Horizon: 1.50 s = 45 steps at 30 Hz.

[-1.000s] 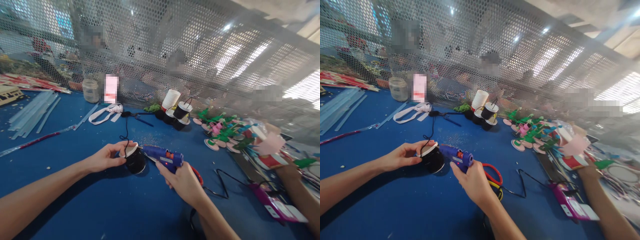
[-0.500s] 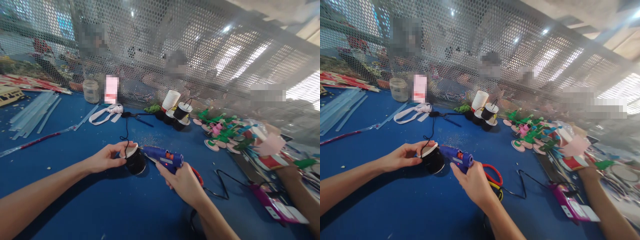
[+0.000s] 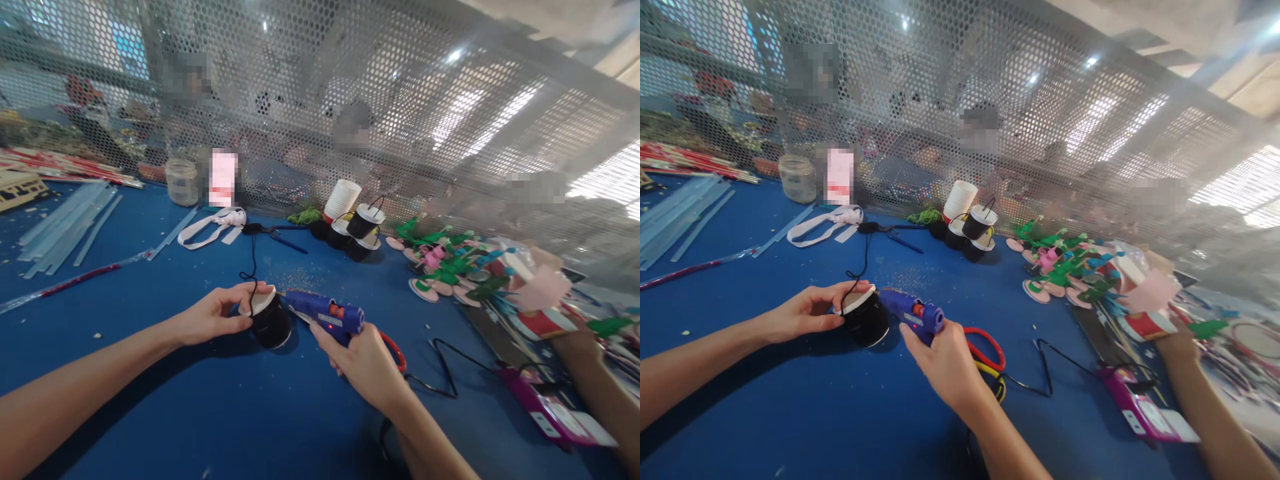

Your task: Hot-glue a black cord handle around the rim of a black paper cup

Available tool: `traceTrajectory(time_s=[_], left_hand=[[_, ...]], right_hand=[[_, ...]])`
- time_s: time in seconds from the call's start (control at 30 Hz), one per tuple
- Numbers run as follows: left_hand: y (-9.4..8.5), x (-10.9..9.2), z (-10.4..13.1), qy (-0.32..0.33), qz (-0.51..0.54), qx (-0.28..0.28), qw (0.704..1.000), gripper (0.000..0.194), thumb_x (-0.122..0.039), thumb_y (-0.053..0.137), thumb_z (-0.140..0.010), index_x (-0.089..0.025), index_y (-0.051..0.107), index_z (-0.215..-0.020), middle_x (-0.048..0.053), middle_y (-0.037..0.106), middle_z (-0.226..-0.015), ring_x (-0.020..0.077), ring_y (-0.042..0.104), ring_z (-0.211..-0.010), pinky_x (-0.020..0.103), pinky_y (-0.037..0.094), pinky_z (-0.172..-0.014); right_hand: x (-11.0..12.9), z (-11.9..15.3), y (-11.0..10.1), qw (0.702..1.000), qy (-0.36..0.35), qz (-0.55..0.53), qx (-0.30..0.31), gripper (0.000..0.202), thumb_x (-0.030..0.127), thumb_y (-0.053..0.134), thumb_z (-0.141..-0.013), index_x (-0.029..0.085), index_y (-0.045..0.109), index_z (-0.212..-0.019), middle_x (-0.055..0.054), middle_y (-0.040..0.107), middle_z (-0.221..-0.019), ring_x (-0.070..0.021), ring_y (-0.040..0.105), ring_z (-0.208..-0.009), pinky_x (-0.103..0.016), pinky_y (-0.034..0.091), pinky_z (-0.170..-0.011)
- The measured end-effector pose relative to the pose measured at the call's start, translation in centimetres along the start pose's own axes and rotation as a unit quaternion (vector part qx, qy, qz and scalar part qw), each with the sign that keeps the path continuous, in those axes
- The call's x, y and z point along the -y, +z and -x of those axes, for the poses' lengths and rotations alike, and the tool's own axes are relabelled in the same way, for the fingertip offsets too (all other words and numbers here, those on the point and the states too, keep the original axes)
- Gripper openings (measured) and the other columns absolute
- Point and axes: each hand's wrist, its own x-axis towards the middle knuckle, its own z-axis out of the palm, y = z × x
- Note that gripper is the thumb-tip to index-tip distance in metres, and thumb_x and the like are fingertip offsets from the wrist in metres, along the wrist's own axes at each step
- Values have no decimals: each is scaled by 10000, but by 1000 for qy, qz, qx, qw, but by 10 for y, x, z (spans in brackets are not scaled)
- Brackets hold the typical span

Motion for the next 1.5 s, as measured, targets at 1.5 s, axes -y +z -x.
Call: traceTrajectory(time_s=[1.5], left_hand=[[-5, -43, -12, 31, -333, 41, 942, 114, -178, 515, -677, -167, 467, -574, 83, 613, -1045, 236, 375, -1196, 398, 241, -1010]], right_hand=[[-23, -121, 4, 982, 69, 113, -133, 279, 349, 581, -703, 130, 572, -530, -190, 626, -757, -315, 543, -925, -389, 393, -737]])
